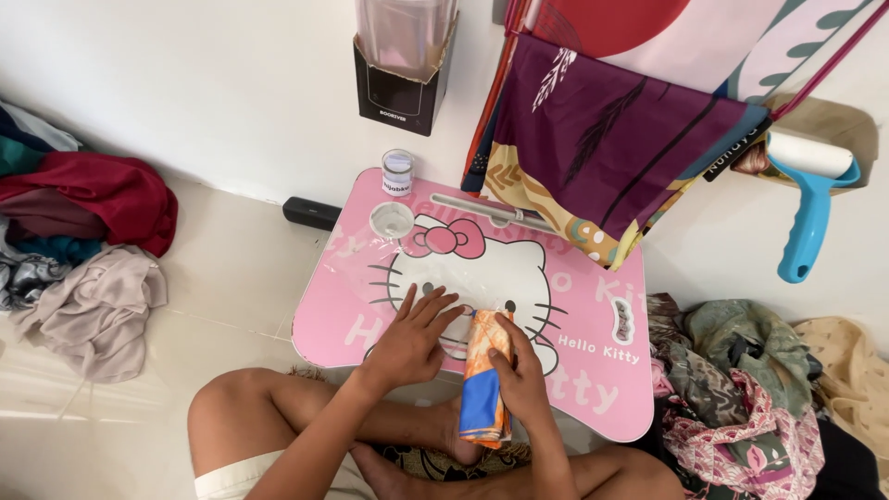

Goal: A person uses a lint roller to clean an orange scarf on a small table and then carefully slides it into a plastic sleeve.

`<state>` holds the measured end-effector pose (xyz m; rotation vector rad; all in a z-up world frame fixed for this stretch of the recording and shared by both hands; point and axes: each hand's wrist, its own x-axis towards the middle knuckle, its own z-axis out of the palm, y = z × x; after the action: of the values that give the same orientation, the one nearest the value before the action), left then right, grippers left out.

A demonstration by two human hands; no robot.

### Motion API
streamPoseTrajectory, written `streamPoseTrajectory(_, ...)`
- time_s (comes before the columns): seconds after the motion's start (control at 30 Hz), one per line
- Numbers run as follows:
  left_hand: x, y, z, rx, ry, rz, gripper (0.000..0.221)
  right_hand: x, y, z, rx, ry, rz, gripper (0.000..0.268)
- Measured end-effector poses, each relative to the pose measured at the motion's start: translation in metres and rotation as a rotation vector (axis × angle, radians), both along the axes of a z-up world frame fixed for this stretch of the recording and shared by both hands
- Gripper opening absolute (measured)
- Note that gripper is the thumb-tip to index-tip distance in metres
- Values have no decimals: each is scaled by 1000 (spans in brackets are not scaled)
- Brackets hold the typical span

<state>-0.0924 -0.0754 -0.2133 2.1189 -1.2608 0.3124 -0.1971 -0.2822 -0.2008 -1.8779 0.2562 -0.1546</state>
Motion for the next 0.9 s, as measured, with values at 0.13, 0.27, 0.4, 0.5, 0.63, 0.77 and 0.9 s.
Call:
streamPoseTrajectory(0.13, -30, 24, 11, -112, 21, 130, 57, -9, 10, 4, -9, 59, -12, 55)
streamPoseTrajectory(0.27, -65, 39, 3, -284, 73, 292, 30, -15, 24, 11, -33, 72, 23, 54)
streamPoseTrajectory(0.4, -101, 45, 6, -506, 120, 442, 4, -19, 40, 26, -107, 156, 64, 56)
streamPoseTrajectory(0.5, -118, 30, -20, -829, 967, 625, 15, -21, 45, 31, -189, 188, 106, 56)
streamPoseTrajectory(0.63, -96, 25, -14, -915, 1607, 773, 49, -26, 49, 32, -205, 193, 128, 54)
streamPoseTrajectory(0.77, -83, 33, 7, -964, 1689, 666, 27, -33, 49, 36, -214, 178, 184, 55)
streamPoseTrajectory(0.9, -85, 49, 3, -972, 1779, 643, 23, -42, 35, 36, -258, 92, 241, 53)
